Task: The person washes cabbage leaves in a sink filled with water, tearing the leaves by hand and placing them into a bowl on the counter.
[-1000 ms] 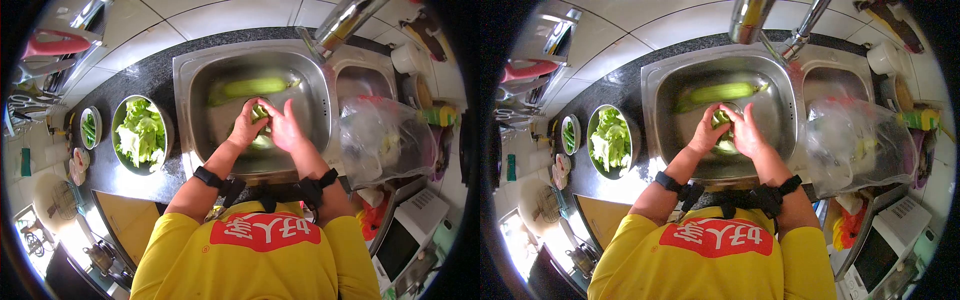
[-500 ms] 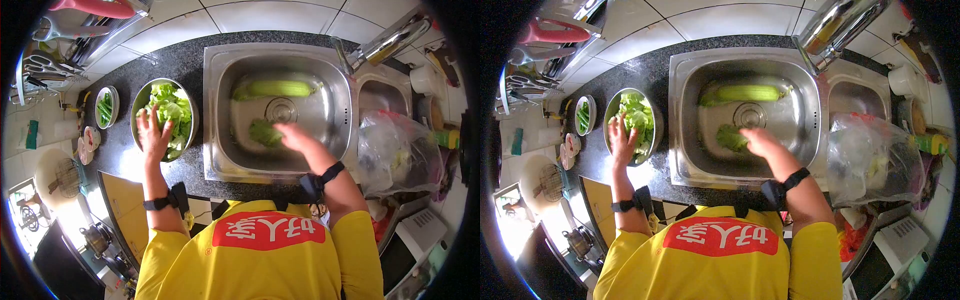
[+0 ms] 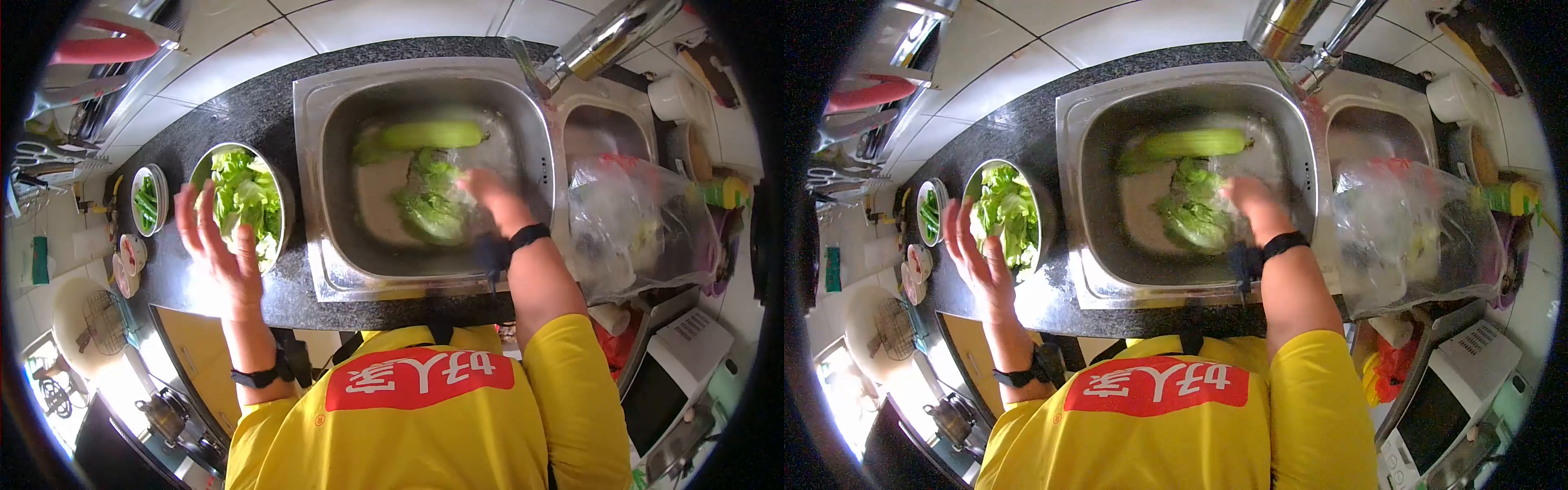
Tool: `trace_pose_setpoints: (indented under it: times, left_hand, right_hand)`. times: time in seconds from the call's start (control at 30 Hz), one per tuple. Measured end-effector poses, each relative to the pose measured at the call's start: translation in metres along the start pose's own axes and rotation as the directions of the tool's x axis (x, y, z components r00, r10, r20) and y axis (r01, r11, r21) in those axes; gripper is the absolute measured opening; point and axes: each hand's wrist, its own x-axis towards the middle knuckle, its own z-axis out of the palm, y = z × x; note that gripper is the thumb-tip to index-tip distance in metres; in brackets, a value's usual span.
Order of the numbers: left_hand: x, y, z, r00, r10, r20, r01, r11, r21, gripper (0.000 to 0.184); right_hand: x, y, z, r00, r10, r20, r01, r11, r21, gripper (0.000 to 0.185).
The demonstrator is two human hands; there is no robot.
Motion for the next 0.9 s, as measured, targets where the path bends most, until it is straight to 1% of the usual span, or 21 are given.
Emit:
trace_pose_setpoints:
  times: [0.03, 0.07, 0.1, 0.13, 0.17, 0.23, 0.27, 0.33, 0.4, 0.43, 0.47, 0.5, 0.53, 0.57, 0.6, 0.7, 0.73, 0.8, 0.83, 0.87, 0.9]
  left_hand:
    - [-0.003, 0.013, 0.007, 0.997, 0.08, -0.004, -0.08, 0.996, -0.039, 0.045]
    - [-0.006, 0.035, 0.015, 0.99, -0.002, 0.139, 0.041, 0.959, -0.28, 0.038]
    - [-0.005, 0.051, 0.032, 0.954, 0.107, 0.28, 0.045, 0.872, -0.488, 0.031]
    - [-0.002, 0.066, 0.05, 0.903, 0.244, 0.355, -0.03, 0.857, -0.514, 0.026]
    - [-0.005, 0.08, 0.073, 0.861, 0.309, 0.404, -0.051, 0.843, -0.536, 0.027]
    - [-0.015, 0.087, 0.139, 0.784, 0.433, 0.445, -0.085, 0.784, -0.615, 0.033]
    - [-0.022, 0.088, 0.172, 0.728, 0.443, 0.524, -0.112, 0.83, -0.546, 0.039]
    - [-0.037, 0.09, 0.226, 0.652, 0.342, 0.676, -0.072, 0.916, -0.395, 0.047]
    - [-0.053, 0.083, 0.28, 0.665, 0.335, 0.668, -0.147, 0.935, -0.322, 0.049]
    - [-0.046, 0.086, 0.289, 0.664, 0.34, 0.666, -0.147, 0.932, -0.33, 0.049]
    - [-0.041, 0.086, 0.298, 0.587, 0.17, 0.792, -0.014, 0.98, -0.2, 0.048]
    - [-0.04, 0.088, 0.303, 0.477, -0.01, 0.879, 0.103, 0.994, -0.045, 0.048]
    - [-0.042, 0.093, 0.303, 0.473, -0.009, 0.881, 0.105, 0.993, -0.047, 0.048]
    - [-0.046, 0.098, 0.3, 0.46, -0.071, 0.885, 0.127, 0.992, 0.014, 0.047]
    - [-0.047, 0.103, 0.299, 0.448, -0.133, 0.884, 0.147, 0.986, 0.075, 0.047]
    - [-0.041, 0.078, 0.309, 0.452, 0.036, 0.891, 0.05, 0.997, -0.065, 0.048]
    - [-0.036, 0.081, 0.307, 0.452, 0.038, 0.891, 0.047, 0.997, -0.067, 0.048]
    - [-0.023, 0.085, 0.299, 0.469, 0.011, 0.883, -0.086, 0.996, 0.034, 0.049]
    - [-0.02, 0.095, 0.286, 0.468, 0.026, 0.883, -0.076, 0.997, 0.011, 0.05]
    - [-0.025, 0.097, 0.288, 0.47, 0.027, 0.882, -0.078, 0.997, 0.011, 0.05]
    - [-0.028, 0.101, 0.288, 0.415, 0.064, 0.908, -0.214, 0.977, 0.029, 0.051]
  right_hand:
    - [-0.003, 0.003, -0.013, 0.984, 0.179, -0.008, -0.174, 0.965, 0.198, 0.04]
    - [-0.007, 0.006, -0.01, 0.982, 0.19, -0.004, -0.185, 0.962, 0.198, 0.04]
    - [-0.009, 0.007, -0.007, 0.962, 0.168, -0.215, -0.121, 0.97, 0.212, 0.04]
    - [-0.012, 0.008, -0.006, 0.897, 0.139, -0.419, -0.054, 0.976, 0.209, 0.042]
    - [-0.013, 0.006, -0.006, 0.896, 0.142, -0.422, -0.057, 0.977, 0.206, 0.042]
    - [-0.015, 0.0, -0.005, 0.971, 0.014, -0.24, 0.061, 0.952, 0.301, 0.042]
    - [-0.015, 0.0, -0.004, 0.987, -0.062, -0.147, 0.111, 0.928, 0.355, 0.043]
    - [-0.007, 0.019, 0.012, 0.972, -0.014, -0.236, 0.125, 0.877, 0.463, 0.043]
    - [-0.033, 0.005, -0.025, 0.978, 0.128, 0.162, -0.205, 0.696, 0.688, 0.04]
    - [-0.031, 0.013, -0.019, 0.974, 0.196, 0.113, -0.208, 0.578, 0.789, 0.037]
    - [-0.028, 0.019, -0.012, 0.973, 0.202, 0.116, -0.213, 0.575, 0.79, 0.037]
    - [-0.024, 0.023, -0.005, 0.941, 0.338, -0.027, -0.144, 0.47, 0.871, 0.037]
    - [-0.019, 0.029, 0.004, 0.865, 0.479, -0.148, -0.048, 0.372, 0.927, 0.037]
    - [-0.01, 0.031, 0.014, 0.823, 0.501, -0.268, 0.029, 0.435, 0.9, 0.042]
    - [0.003, 0.027, 0.025, 0.655, 0.616, -0.437, -0.069, 0.625, 0.778, 0.047]
    - [0.006, 0.014, 0.014, 0.879, 0.415, -0.236, -0.257, 0.827, 0.5, 0.046]
    - [-0.001, 0.013, 0.002, 0.877, 0.418, -0.236, -0.258, 0.826, 0.502, 0.046]
    - [-0.01, 0.01, -0.015, 0.793, 0.591, -0.148, -0.275, 0.563, 0.779, 0.04]
    - [-0.001, 0.011, -0.002, 0.708, 0.669, -0.226, -0.252, 0.539, 0.804, 0.034]
    - [0.007, 0.012, 0.011, 0.708, 0.669, -0.228, -0.249, 0.538, 0.805, 0.034]
    - [0.009, 0.009, 0.018, 0.748, 0.554, -0.365, -0.23, 0.733, 0.64, 0.035]
